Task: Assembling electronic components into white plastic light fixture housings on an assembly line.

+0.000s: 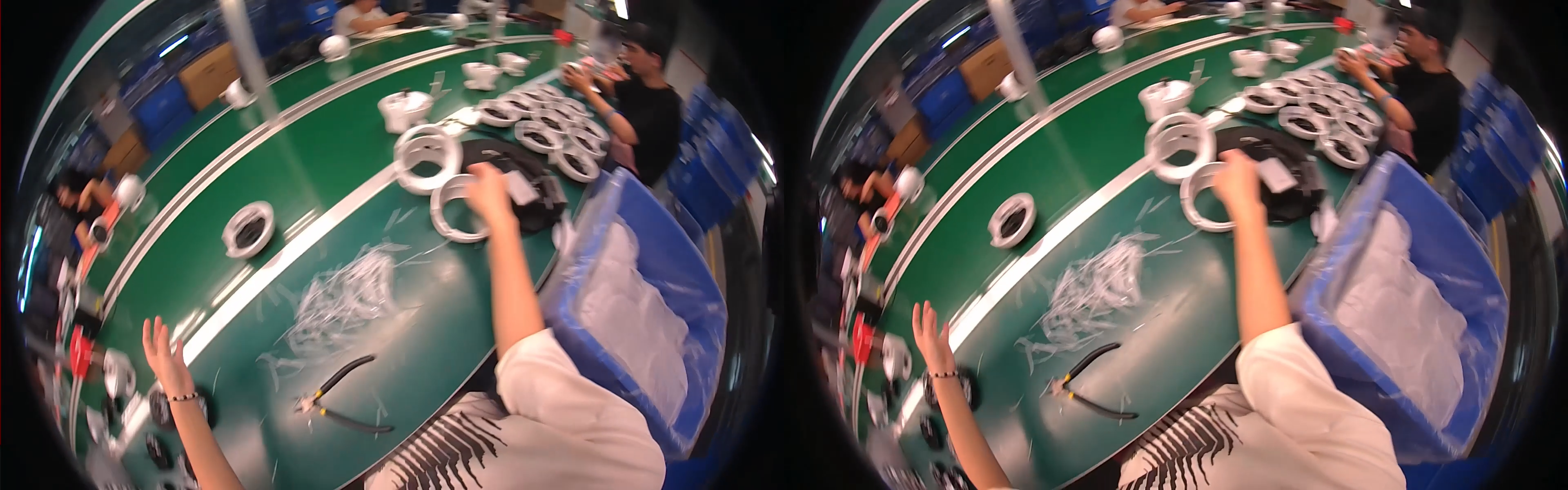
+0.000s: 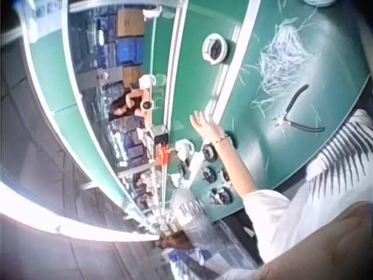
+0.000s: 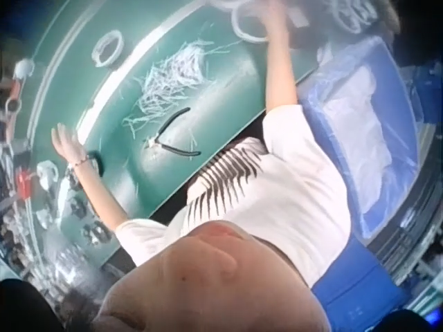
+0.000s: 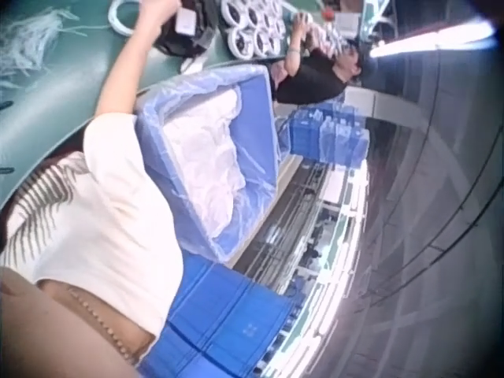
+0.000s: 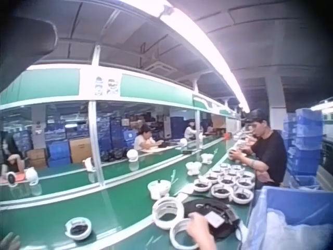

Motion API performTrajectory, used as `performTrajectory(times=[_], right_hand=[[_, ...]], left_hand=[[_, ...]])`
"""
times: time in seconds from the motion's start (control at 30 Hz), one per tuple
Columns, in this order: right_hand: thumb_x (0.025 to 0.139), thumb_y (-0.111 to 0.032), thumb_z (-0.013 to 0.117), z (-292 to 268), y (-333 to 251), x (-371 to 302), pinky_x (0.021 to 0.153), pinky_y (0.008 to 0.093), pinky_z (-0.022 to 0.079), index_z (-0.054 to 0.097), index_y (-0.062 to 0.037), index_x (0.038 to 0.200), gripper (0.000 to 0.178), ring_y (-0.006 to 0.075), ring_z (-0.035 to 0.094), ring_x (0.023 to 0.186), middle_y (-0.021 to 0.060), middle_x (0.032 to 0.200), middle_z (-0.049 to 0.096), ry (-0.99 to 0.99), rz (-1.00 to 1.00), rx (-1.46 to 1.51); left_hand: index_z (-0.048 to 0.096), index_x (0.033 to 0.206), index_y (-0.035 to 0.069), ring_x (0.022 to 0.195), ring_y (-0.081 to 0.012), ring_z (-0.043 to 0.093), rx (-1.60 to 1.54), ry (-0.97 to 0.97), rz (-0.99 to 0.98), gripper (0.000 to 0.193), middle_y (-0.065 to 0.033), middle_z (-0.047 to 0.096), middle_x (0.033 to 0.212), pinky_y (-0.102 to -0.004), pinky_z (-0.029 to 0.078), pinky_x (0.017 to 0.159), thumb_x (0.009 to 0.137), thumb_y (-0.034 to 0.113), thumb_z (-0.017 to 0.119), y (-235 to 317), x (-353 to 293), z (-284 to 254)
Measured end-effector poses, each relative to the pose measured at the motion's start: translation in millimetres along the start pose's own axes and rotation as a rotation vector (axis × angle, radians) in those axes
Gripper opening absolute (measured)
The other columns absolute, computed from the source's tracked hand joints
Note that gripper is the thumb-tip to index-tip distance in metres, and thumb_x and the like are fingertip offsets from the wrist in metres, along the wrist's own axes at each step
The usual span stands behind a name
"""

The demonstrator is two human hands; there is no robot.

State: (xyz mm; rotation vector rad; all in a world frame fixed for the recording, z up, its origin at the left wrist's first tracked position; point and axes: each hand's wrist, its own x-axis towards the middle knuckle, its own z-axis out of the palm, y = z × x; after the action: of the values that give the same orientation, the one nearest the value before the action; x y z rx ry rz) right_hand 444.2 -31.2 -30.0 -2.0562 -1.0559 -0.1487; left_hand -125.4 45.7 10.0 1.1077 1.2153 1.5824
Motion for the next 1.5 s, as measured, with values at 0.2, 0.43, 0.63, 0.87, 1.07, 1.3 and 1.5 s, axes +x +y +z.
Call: performTrajectory(times=[0.2,0.43,0.63,0.87,1.07,1.3,1.5], right_hand=[[0.07,-0.018,0.059,-39,4,8,0.07,0.0299,0.047,0.062,-0.0059,0.093,0.027,0.0177,0.06,0.075,0.0092,0.083,0.063,0.157,0.087,-0.121],[0.071,0.003,0.064,-79,-101,-45,0.073,0.024,0.049,0.056,0.0066,0.093,0.023,0.0158,0.059,0.075,0.0131,0.086,0.061,0.578,-0.641,0.545],[0.064,0.0,0.067,-79,-190,-182,0.074,0.0269,0.045,0.057,0.0035,0.093,0.031,0.0182,0.056,0.07,0.0108,0.08,0.059,-0.138,-1.016,0.524],[0.066,-0.003,0.055,-53,-190,-278,0.063,0.0242,0.05,0.058,0.0043,0.084,0.02,0.0186,0.059,0.072,0.0101,0.082,0.057,-0.712,-1.522,0.898],[0.063,-0.002,0.056,-44,-167,-266,0.062,0.0247,0.048,0.055,0.0035,0.093,0.031,0.018,0.053,0.07,0.0094,0.08,0.055,-1.049,-1.428,0.635],[0.059,-0.004,0.052,-66,-189,-229,0.091,0.0578,0.027,0.056,0.0005,0.065,0.009,0.0306,0.046,0.099,0.0122,0.081,0.053,-0.929,-1.328,0.187],[0.045,-0.045,0.077,-52,-208,-248,0.091,0.0607,0.022,0.032,-0.0047,0.125,0.1,0.0462,0.015,0.122,0.0266,0.133,0.014,-1.094,-0.956,-0.057]], left_hand=[[0.039,0.122,0.008,0.113,-0.0164,0.039,0.057,0.252,0.063,0.04,-0.0055,0.043,0.123,-0.0341,0.033,0.088,0.084,0.014,0.05,31,-34,-102],[0.05,0.108,0.001,0.096,-0.0142,0.051,0.536,0.133,0.174,0.035,-0.0063,0.055,0.104,-0.0253,0.04,0.084,0.074,0.0,0.059,35,-43,-178],[0.042,0.12,0.011,0.123,-0.0358,0.024,1.412,-0.395,0.126,0.065,-0.0131,0.04,0.125,-0.0452,0.018,0.102,0.061,0.014,0.068,4,-38,-136],[0.055,0.099,0.005,0.09,-0.0292,0.055,1.325,-0.418,0.231,0.045,-0.0149,0.059,0.094,-0.0327,0.045,0.079,0.056,0.009,0.066,-13,-5,-114],[0.054,0.095,0.0,0.077,-0.0104,0.056,0.795,-0.137,0.092,0.033,-0.0064,0.058,0.085,-0.0225,0.046,0.066,0.066,0.006,0.068,-1,-30,-85],[0.053,0.096,-0.001,0.076,-0.0086,0.055,-0.119,0.058,-0.132,0.021,-0.0042,0.058,0.086,-0.0198,0.044,0.065,0.078,0.007,0.058,-22,-67,-60],[0.05,0.094,-0.001,0.079,-0.0089,0.053,-0.152,0.037,-0.002,0.015,-0.0046,0.057,0.088,-0.0202,0.043,0.071,0.081,0.006,0.054,-36,-91,-30]])
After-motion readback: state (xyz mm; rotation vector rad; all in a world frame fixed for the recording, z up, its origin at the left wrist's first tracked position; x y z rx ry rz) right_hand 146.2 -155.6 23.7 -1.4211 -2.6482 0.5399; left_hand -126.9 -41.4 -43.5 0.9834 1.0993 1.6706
